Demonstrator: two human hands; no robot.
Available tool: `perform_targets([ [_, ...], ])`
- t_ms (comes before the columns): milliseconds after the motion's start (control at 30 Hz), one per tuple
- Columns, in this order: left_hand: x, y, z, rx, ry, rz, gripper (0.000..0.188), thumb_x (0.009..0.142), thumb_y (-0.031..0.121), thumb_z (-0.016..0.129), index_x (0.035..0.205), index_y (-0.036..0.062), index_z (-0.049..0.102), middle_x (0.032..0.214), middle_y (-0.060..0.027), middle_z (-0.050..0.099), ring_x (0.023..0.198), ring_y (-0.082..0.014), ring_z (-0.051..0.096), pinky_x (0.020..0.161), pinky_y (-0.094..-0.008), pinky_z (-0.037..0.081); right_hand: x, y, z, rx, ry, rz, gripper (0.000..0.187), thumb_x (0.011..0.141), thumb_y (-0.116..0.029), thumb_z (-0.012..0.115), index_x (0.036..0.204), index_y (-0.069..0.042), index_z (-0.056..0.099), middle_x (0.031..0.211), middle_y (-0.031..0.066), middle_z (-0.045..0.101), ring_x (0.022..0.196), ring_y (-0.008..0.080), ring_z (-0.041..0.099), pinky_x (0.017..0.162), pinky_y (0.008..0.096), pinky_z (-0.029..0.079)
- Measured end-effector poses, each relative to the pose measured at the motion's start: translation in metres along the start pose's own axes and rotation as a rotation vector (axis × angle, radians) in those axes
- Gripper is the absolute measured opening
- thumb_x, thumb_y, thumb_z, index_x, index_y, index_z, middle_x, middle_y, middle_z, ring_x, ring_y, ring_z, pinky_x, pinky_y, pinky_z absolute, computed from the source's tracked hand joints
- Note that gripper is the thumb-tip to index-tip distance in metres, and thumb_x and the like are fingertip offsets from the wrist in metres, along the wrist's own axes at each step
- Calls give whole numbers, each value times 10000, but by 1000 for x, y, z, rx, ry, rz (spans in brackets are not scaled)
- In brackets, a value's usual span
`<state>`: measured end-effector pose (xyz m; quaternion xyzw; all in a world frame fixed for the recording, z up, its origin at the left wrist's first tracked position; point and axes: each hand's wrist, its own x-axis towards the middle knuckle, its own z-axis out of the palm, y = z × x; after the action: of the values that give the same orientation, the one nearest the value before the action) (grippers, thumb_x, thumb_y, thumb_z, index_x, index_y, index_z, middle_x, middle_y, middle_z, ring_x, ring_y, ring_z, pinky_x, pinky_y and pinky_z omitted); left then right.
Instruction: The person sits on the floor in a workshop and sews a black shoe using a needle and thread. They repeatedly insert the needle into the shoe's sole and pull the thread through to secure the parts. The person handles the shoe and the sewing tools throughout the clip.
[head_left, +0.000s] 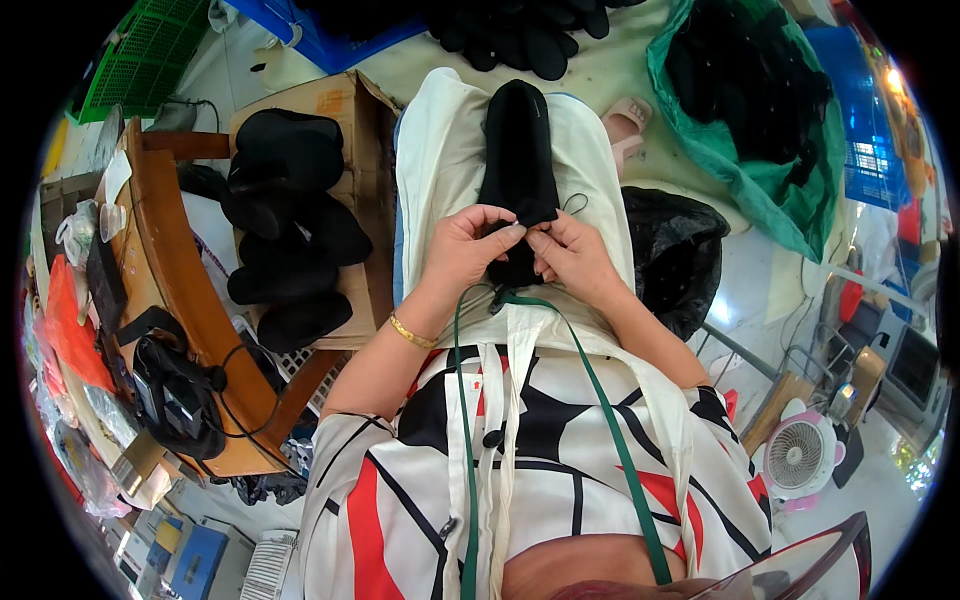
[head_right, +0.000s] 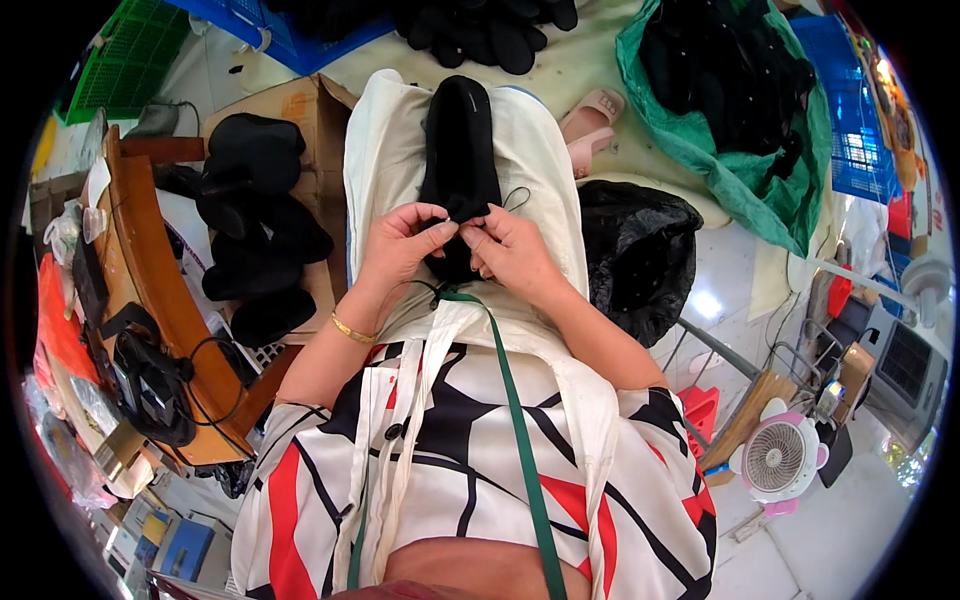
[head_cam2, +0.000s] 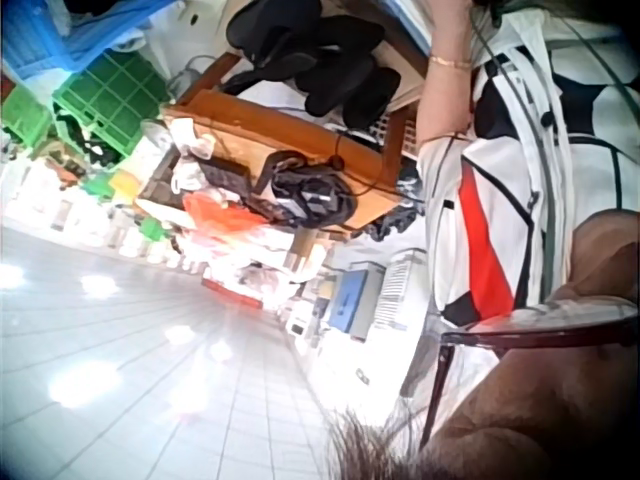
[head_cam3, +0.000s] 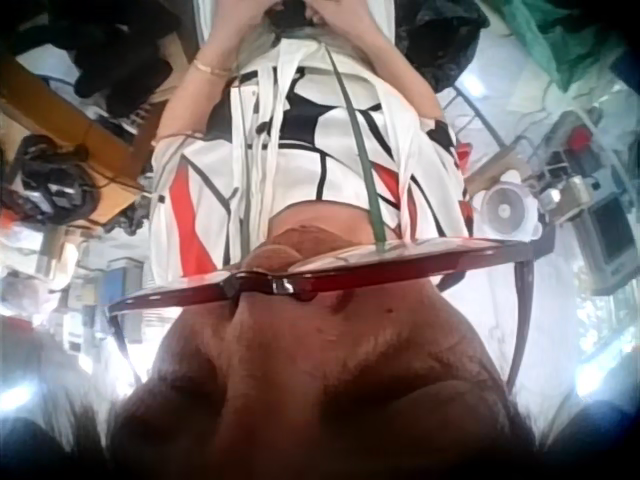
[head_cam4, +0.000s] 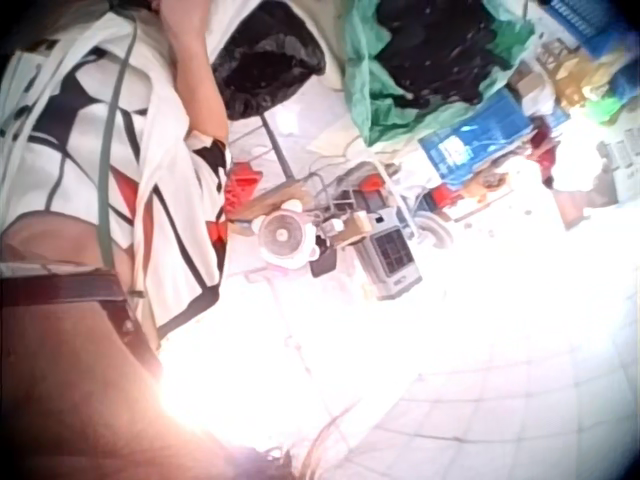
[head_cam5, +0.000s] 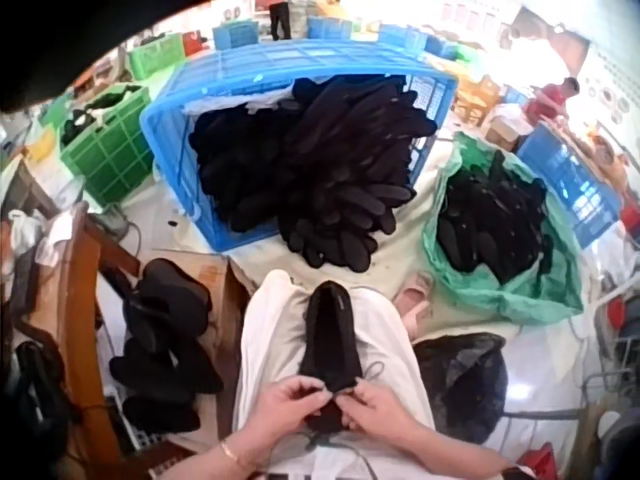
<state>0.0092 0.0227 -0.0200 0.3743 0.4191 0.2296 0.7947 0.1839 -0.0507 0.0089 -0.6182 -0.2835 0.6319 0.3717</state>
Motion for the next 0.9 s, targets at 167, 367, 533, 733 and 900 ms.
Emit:
perform_targets([
  [167,0,1,2,-19,11,1,185,866,71,747,1035,29,687,870,-11,676,723,-71,590,635,-210,487,1,-1,-3,-128,-40,-108,117,985,-141,574,1045,-46,606,722,25,605,613,101,570,561,254,460],
  [367,-3,-1,6,-88,21,18,183,874,61,734,1044,20,682,884,-17,678,727,-73,589,648,-205,484,5,18,-12,-462,-10,-473,172,950,-123,565,1112,-63,576,742,142,595,623,294,591,599,359,469],
  [533,-6,-7,10,-100,35,32,162,891,57,706,1047,26,676,886,-18,675,729,-74,581,664,-211,483,0,17,-14,-467,-13,-474,178,955,-130,550,1118,-65,578,771,156,613,664,322,620,612,372,482],
  [733,-13,-2,13,25,63,91,143,897,90,695,1029,44,666,846,27,634,724,-53,568,662,-221,482,-2,16,-11,-572,28,-488,251,965,-163,527,1189,-50,531,863,227,630,775,426,630,641,401,503],
  [900,-11,-9,9,-138,29,61,149,901,51,695,1046,38,663,913,-6,660,770,-77,598,708,-219,494,-3,-2,0,-262,-49,-242,137,990,-173,538,1043,-47,549,690,55,618,584,136,606,560,296,492],
])
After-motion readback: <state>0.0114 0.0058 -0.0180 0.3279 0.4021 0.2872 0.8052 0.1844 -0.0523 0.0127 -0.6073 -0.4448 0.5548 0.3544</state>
